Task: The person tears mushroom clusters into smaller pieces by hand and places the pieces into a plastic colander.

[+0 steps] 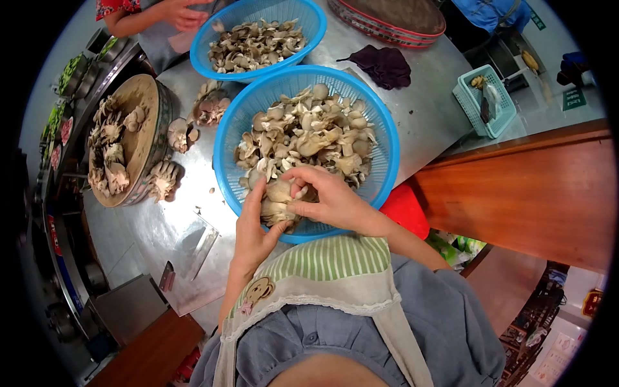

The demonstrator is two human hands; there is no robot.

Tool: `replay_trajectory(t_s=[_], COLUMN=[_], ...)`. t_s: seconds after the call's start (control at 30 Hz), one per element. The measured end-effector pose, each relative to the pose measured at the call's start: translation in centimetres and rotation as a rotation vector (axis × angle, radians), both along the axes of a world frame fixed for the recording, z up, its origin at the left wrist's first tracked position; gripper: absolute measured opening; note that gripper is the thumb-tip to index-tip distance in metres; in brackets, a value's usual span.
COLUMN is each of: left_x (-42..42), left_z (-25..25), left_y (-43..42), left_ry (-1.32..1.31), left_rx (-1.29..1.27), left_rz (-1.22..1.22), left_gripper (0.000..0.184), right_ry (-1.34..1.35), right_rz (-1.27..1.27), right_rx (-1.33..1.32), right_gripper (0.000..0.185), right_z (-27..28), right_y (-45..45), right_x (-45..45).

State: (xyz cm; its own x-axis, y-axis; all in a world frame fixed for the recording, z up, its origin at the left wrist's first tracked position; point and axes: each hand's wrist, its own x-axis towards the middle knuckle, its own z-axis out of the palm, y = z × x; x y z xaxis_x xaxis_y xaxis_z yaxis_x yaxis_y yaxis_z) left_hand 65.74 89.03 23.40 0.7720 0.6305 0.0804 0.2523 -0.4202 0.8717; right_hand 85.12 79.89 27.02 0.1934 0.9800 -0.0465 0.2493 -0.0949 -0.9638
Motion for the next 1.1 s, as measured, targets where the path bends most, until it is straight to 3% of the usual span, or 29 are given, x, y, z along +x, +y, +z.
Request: replay_trajectory(t_s=[0.17, 0.23, 0.43, 0.67, 0.83, 0.97, 1.1], left_x=[-0.1, -0.1, -0.3, -0.2, -0.1, 0.0, 0.0], left_z=[-0.5, -0.3, -0.5, -0.5, -0.1, -0.1, 0.2], left_y=[0.3, 0.2, 0.8, 0.6, 0.7, 0.8, 0.8], left_ry=[-0.012, -0.020, -0.023, -0.035, -0.024, -0.032, -0.047], left_rx=[0.027, 0.019, 0.005, 0.062, 0.097, 0.107, 0.029], left_rz=[-0.055, -0.032, -0.067, -0.080, -0.111, -0.129, -0.079], left_gripper=[0.095, 0.096, 0.093, 0.093, 0.091, 0.090, 0.084], right_ry=[0.001, -0.211, 0.034, -0.092, 0.177, 0.122, -0.079], right_rz=[0.126, 0.196, 0.036, 0.133, 0.037, 0.145, 0.150], right_rx=[-0.170, 0.116, -0.120, 0.041, -0.099, -0.160, -0.040], right_gripper=[0.028, 0.032, 0.032, 0.043, 0.030, 0.027, 0.023], right_z=[-0.9, -1.5, 0.0, -0.9, 0.3, -0.5, 0.2], right_y=[0.4, 0.3, 0.0, -0.3, 0.0, -0.4, -1.0], right_x=[1.0, 1.0, 0.3, 0.3, 0.3, 1.0, 0.9])
